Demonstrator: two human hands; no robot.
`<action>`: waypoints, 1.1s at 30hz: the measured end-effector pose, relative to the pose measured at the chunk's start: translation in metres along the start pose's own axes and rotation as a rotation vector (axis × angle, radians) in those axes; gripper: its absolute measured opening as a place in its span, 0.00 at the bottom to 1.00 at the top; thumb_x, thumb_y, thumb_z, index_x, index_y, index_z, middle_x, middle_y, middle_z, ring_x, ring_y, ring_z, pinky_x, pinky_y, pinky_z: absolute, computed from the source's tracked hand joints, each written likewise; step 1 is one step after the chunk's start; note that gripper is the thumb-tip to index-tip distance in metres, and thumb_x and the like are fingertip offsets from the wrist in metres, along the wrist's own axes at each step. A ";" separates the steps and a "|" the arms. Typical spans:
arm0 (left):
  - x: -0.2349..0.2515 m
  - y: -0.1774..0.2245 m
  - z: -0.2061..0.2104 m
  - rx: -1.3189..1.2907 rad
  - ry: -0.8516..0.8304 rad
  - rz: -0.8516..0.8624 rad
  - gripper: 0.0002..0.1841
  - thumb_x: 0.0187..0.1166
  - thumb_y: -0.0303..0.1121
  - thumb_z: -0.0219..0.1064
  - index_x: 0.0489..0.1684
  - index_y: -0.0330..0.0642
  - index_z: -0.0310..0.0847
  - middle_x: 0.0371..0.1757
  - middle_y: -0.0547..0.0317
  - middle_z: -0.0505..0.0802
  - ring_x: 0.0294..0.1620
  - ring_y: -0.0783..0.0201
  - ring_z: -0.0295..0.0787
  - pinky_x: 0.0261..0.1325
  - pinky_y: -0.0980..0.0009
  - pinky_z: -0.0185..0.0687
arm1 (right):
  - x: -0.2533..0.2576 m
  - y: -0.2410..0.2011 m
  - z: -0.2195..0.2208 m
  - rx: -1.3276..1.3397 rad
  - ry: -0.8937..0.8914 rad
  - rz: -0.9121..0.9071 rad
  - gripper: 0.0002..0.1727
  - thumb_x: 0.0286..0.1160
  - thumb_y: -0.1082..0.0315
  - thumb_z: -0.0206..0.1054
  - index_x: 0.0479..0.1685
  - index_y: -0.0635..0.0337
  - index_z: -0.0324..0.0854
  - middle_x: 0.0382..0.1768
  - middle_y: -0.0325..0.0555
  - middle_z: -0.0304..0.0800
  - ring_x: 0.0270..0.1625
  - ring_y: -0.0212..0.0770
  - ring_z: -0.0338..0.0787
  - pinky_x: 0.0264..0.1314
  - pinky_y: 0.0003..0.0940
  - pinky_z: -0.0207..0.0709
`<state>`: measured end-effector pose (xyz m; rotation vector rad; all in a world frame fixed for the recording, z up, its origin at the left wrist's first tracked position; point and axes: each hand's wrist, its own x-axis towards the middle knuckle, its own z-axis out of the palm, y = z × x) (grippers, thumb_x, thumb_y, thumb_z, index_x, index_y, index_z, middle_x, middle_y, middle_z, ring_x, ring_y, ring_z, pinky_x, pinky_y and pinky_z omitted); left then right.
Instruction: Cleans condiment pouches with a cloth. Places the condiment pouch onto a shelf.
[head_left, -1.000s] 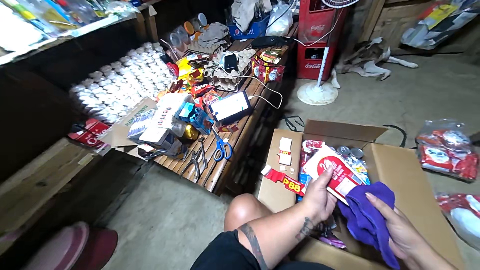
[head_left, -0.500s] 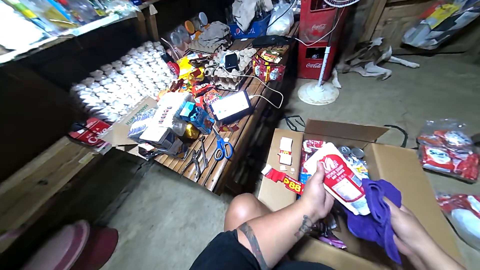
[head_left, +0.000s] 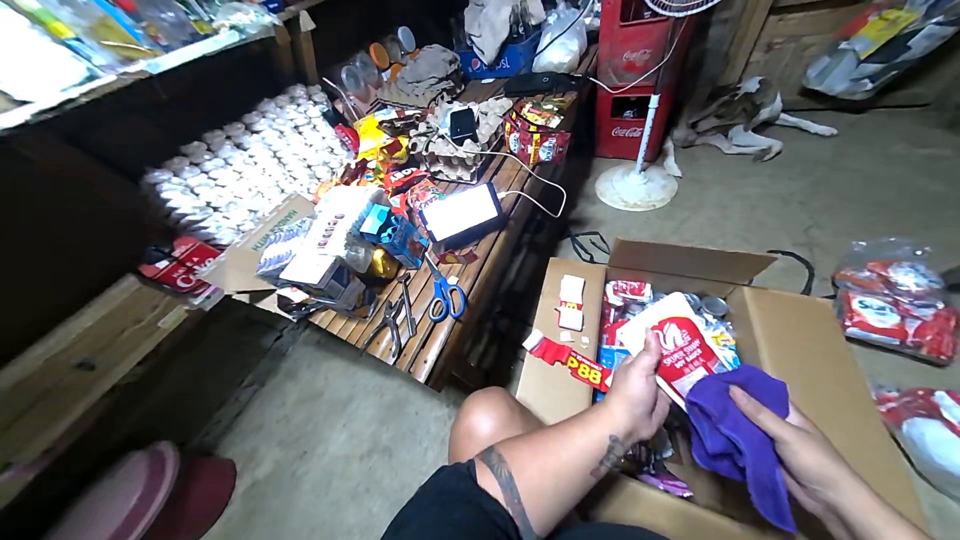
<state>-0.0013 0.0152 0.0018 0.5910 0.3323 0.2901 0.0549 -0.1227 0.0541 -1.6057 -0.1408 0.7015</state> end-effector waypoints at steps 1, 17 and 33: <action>0.000 0.000 0.000 -0.017 -0.003 -0.003 0.26 0.96 0.46 0.30 0.74 0.38 0.66 0.58 0.52 0.88 0.61 0.64 0.87 0.69 0.64 0.81 | 0.001 0.000 0.000 0.001 0.020 0.000 0.11 0.86 0.75 0.55 0.59 0.68 0.75 0.39 0.35 0.89 0.43 0.18 0.88 0.54 0.17 0.82; 0.002 -0.001 0.000 0.007 0.045 -0.064 0.27 0.96 0.47 0.33 0.76 0.37 0.66 0.60 0.49 0.88 0.61 0.61 0.87 0.69 0.62 0.81 | 0.044 0.063 -0.032 -0.081 -0.111 -0.054 0.44 0.50 0.57 0.82 0.73 0.62 0.70 0.48 0.41 0.94 0.48 0.32 0.94 0.53 0.31 0.90; 0.003 -0.002 -0.002 0.004 0.032 -0.074 0.27 0.96 0.47 0.32 0.75 0.38 0.67 0.59 0.49 0.89 0.60 0.60 0.88 0.67 0.61 0.82 | 0.064 0.064 -0.042 -0.064 0.067 -0.165 0.21 0.70 0.61 0.70 0.59 0.63 0.79 0.42 0.36 0.92 0.43 0.25 0.92 0.50 0.25 0.88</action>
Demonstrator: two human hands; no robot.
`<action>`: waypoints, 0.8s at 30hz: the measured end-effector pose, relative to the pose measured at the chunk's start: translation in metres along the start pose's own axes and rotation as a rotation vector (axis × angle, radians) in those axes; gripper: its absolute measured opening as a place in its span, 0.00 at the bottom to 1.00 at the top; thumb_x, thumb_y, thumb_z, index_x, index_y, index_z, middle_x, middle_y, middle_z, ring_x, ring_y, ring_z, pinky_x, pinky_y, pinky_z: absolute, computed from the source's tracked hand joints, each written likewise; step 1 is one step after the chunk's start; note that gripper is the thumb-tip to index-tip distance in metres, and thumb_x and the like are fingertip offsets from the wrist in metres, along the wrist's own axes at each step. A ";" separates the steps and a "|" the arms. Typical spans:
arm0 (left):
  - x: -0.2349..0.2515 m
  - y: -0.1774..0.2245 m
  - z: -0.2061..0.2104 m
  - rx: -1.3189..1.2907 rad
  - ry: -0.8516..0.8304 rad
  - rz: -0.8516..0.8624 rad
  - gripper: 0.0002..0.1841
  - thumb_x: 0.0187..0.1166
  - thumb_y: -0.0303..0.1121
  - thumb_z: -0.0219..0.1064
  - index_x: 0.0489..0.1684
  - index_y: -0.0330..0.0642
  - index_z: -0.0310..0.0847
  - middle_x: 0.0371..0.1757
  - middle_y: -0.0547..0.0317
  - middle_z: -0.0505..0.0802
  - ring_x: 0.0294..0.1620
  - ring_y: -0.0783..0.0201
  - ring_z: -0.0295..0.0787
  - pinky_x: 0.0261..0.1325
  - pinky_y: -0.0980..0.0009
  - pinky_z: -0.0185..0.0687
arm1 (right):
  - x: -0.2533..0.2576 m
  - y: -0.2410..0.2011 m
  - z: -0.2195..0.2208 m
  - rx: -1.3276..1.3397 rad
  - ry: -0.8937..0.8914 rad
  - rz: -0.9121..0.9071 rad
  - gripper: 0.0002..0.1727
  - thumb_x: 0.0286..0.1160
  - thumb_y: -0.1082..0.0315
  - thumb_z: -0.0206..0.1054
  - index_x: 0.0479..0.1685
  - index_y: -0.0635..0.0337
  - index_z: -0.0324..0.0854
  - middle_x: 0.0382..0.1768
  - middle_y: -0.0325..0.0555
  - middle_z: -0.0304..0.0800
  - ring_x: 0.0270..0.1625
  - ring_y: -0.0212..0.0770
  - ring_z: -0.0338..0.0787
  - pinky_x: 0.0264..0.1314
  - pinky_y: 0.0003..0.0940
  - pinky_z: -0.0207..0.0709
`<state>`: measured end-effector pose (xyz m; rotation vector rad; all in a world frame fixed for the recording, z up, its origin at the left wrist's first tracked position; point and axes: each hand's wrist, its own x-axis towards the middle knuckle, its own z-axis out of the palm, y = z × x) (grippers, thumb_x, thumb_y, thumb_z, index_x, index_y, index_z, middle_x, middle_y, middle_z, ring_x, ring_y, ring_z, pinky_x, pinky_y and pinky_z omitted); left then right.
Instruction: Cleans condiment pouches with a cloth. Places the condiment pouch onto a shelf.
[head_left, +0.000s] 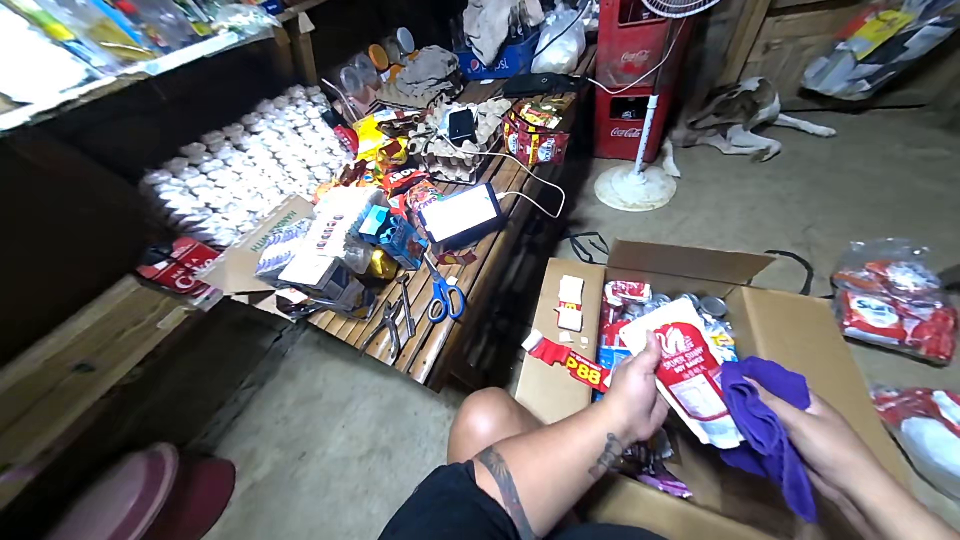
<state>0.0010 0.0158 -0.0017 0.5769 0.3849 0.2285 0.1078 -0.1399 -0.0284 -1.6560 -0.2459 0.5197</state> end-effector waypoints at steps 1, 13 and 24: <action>-0.001 0.000 0.000 0.021 -0.004 0.000 0.27 0.96 0.47 0.32 0.75 0.37 0.67 0.59 0.49 0.89 0.60 0.60 0.88 0.68 0.61 0.82 | 0.000 -0.001 0.000 0.003 0.004 -0.020 0.22 0.69 0.59 0.72 0.60 0.62 0.79 0.42 0.35 0.92 0.44 0.25 0.92 0.51 0.25 0.88; -0.002 -0.004 -0.001 0.091 -0.018 -0.024 0.28 0.96 0.48 0.32 0.74 0.37 0.67 0.57 0.50 0.89 0.57 0.62 0.89 0.65 0.62 0.83 | -0.005 -0.006 0.002 -0.280 -0.014 -0.067 0.32 0.65 0.61 0.76 0.70 0.68 0.75 0.56 0.52 0.89 0.57 0.37 0.89 0.65 0.40 0.81; -0.002 -0.005 0.000 0.105 0.012 -0.021 0.27 0.96 0.46 0.32 0.74 0.36 0.67 0.58 0.50 0.88 0.58 0.63 0.88 0.66 0.63 0.82 | -0.005 0.007 -0.001 -0.250 -0.184 -0.132 0.45 0.43 0.50 0.82 0.71 0.56 0.76 0.55 0.41 0.90 0.56 0.31 0.90 0.60 0.34 0.85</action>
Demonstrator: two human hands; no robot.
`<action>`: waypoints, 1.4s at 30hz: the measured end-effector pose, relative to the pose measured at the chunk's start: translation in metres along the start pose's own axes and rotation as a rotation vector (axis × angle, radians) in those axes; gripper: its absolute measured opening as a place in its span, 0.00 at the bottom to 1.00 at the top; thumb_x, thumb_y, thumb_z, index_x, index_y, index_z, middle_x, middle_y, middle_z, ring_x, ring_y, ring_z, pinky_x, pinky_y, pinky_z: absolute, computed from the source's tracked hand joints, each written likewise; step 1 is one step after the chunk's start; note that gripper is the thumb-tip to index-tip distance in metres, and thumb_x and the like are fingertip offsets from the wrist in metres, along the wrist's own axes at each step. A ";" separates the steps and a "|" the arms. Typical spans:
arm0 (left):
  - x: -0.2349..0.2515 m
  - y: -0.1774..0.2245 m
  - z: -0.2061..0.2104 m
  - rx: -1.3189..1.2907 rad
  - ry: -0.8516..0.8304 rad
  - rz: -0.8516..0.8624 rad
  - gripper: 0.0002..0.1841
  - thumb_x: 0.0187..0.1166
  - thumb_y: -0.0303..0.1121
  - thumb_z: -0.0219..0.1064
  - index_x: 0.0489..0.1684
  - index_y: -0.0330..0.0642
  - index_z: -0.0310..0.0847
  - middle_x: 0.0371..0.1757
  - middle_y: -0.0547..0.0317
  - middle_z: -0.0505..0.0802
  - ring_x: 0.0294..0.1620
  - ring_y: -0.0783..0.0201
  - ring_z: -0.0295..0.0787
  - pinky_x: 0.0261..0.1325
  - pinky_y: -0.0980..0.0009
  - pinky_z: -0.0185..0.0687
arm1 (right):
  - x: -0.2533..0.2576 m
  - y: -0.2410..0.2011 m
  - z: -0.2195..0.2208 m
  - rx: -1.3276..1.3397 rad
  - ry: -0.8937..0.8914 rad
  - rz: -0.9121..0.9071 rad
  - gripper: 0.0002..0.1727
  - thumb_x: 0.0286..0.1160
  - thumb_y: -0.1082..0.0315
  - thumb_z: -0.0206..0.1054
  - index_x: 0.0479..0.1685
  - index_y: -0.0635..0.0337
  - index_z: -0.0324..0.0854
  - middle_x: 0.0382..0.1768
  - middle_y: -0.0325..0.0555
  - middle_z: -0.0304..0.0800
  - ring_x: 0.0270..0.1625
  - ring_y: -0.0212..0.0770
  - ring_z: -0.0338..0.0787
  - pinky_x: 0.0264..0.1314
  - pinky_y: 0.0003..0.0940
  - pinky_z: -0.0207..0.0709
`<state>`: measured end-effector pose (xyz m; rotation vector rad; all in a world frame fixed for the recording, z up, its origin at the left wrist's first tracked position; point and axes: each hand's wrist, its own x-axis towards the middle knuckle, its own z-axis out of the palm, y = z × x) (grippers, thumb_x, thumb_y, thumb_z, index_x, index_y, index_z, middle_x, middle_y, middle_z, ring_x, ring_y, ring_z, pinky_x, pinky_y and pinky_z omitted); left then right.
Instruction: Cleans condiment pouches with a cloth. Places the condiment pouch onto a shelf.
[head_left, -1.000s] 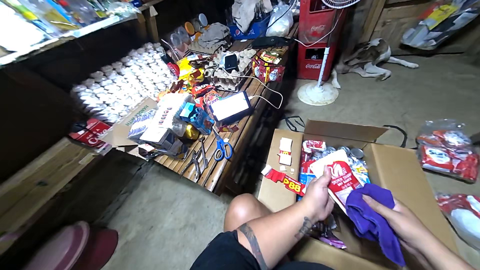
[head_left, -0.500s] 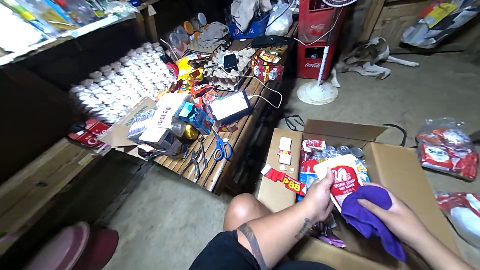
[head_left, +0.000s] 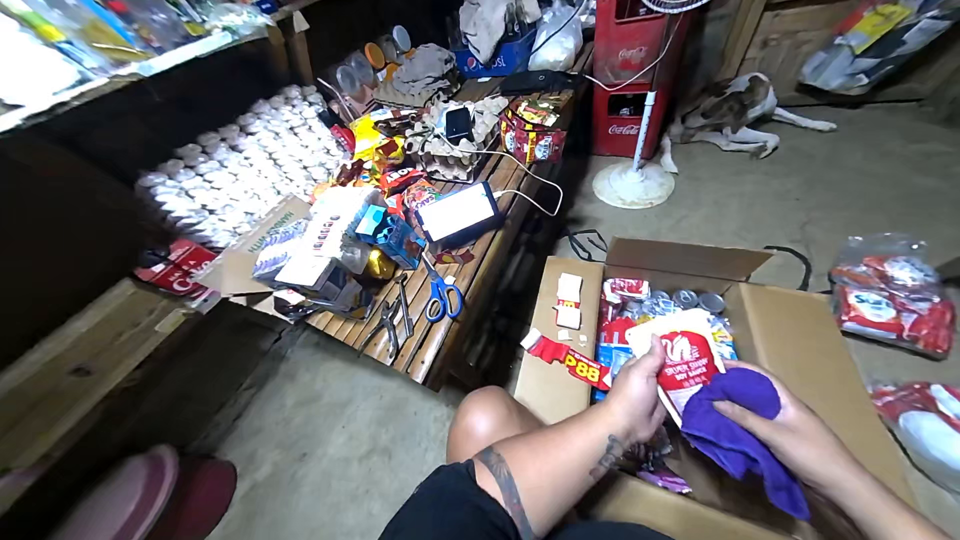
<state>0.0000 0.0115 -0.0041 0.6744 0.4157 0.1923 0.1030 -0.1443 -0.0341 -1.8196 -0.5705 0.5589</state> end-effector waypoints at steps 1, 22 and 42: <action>0.001 -0.001 0.000 -0.003 0.000 -0.003 0.27 0.96 0.47 0.32 0.75 0.36 0.67 0.58 0.50 0.88 0.58 0.63 0.88 0.66 0.63 0.82 | 0.001 -0.002 -0.001 -0.018 0.024 0.000 0.41 0.45 0.54 0.81 0.69 0.57 0.77 0.54 0.41 0.91 0.55 0.31 0.90 0.59 0.34 0.85; 0.003 -0.003 -0.001 -0.095 0.051 -0.039 0.28 0.95 0.49 0.33 0.74 0.38 0.67 0.57 0.49 0.89 0.58 0.60 0.89 0.64 0.61 0.83 | 0.006 -0.002 -0.003 -0.065 0.051 -0.018 0.39 0.50 0.57 0.80 0.70 0.59 0.77 0.57 0.47 0.90 0.60 0.36 0.89 0.64 0.41 0.82; 0.002 -0.001 0.001 -0.066 0.070 -0.047 0.28 0.95 0.49 0.33 0.74 0.38 0.68 0.58 0.49 0.89 0.58 0.61 0.88 0.65 0.62 0.82 | 0.004 -0.004 -0.003 -0.082 -0.039 0.027 0.47 0.43 0.49 0.82 0.73 0.57 0.75 0.57 0.46 0.90 0.59 0.36 0.89 0.63 0.42 0.83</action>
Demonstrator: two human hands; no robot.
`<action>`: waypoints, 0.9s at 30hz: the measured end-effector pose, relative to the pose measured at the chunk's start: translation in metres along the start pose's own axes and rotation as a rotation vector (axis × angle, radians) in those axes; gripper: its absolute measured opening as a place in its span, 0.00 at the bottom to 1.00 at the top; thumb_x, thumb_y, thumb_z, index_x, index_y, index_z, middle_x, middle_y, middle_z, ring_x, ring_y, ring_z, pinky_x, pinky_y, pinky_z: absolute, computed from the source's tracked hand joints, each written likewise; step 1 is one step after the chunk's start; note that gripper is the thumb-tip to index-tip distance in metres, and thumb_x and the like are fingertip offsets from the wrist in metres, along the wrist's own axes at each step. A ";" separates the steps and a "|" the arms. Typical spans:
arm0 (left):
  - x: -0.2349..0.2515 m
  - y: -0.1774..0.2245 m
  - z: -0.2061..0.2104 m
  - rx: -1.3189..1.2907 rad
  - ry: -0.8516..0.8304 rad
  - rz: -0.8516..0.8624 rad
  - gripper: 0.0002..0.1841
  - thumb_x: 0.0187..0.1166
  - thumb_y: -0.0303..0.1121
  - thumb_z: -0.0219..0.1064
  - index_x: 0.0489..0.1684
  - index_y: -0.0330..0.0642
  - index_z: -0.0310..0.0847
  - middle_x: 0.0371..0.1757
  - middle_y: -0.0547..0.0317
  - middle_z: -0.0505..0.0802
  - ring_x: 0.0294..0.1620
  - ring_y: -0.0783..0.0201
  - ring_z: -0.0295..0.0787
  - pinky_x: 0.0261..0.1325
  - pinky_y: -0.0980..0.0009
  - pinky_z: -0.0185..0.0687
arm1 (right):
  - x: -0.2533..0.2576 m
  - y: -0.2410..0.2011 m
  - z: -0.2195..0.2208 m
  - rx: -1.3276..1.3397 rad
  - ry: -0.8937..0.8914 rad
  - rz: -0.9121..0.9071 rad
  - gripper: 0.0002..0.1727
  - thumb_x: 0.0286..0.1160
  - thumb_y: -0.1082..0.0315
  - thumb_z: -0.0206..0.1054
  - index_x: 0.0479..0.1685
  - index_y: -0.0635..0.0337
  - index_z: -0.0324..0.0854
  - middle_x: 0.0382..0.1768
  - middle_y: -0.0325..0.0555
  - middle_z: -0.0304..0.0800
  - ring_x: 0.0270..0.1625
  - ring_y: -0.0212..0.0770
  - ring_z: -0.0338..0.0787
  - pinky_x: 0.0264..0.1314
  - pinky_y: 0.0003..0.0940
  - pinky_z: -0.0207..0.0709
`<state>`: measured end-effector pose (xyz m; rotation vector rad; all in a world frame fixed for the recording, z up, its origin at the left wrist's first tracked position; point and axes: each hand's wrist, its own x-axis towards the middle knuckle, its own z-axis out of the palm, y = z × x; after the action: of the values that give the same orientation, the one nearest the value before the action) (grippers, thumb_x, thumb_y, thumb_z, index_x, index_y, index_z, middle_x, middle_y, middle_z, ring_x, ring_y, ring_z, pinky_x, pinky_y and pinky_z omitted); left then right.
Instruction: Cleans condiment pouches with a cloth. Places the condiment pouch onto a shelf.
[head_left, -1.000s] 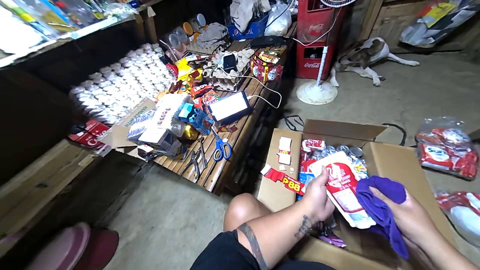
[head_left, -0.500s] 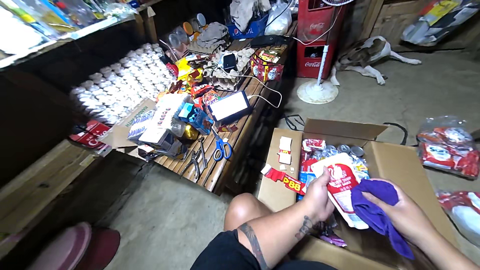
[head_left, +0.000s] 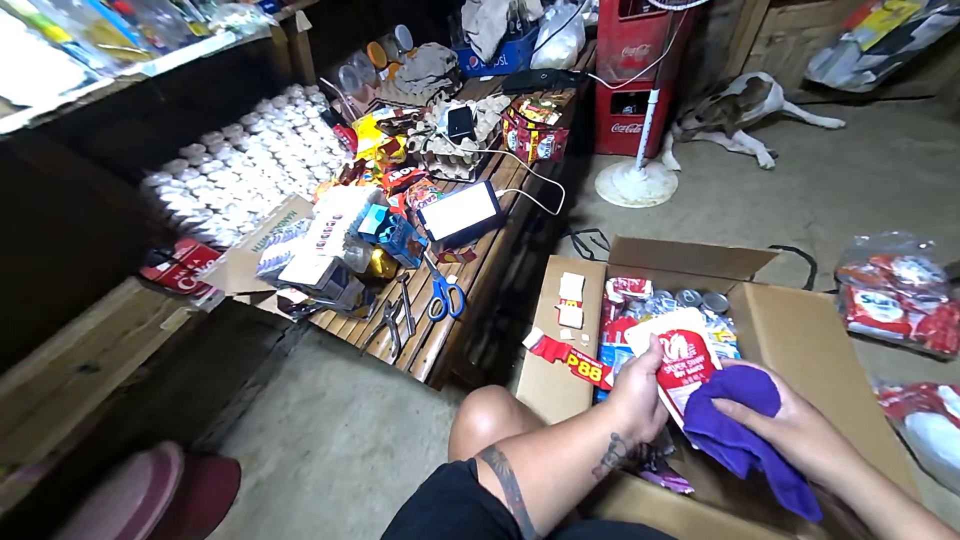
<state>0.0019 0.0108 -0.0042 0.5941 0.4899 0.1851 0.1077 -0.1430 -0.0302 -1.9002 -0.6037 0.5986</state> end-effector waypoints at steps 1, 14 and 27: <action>0.000 0.000 0.000 0.007 0.000 -0.002 0.28 0.95 0.49 0.33 0.74 0.38 0.68 0.58 0.49 0.89 0.58 0.61 0.88 0.65 0.62 0.82 | 0.000 -0.001 -0.001 -0.020 0.009 0.000 0.45 0.44 0.50 0.81 0.72 0.58 0.76 0.56 0.48 0.90 0.59 0.38 0.89 0.63 0.45 0.82; 0.003 -0.003 -0.002 -0.005 -0.028 -0.005 0.29 0.95 0.50 0.32 0.74 0.38 0.67 0.58 0.49 0.89 0.58 0.60 0.88 0.65 0.61 0.83 | 0.002 -0.002 -0.003 -0.074 0.126 0.019 0.36 0.61 0.61 0.79 0.72 0.65 0.74 0.58 0.58 0.88 0.62 0.48 0.88 0.67 0.54 0.78; 0.002 -0.003 -0.002 0.039 -0.008 -0.014 0.28 0.95 0.49 0.33 0.74 0.37 0.68 0.57 0.49 0.89 0.57 0.61 0.89 0.64 0.62 0.83 | 0.003 0.003 -0.006 -0.115 0.009 0.028 0.41 0.53 0.53 0.81 0.71 0.63 0.76 0.56 0.58 0.90 0.61 0.51 0.89 0.65 0.58 0.78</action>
<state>0.0028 0.0100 -0.0085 0.6287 0.4908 0.1601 0.1144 -0.1462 -0.0311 -2.0207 -0.6174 0.5836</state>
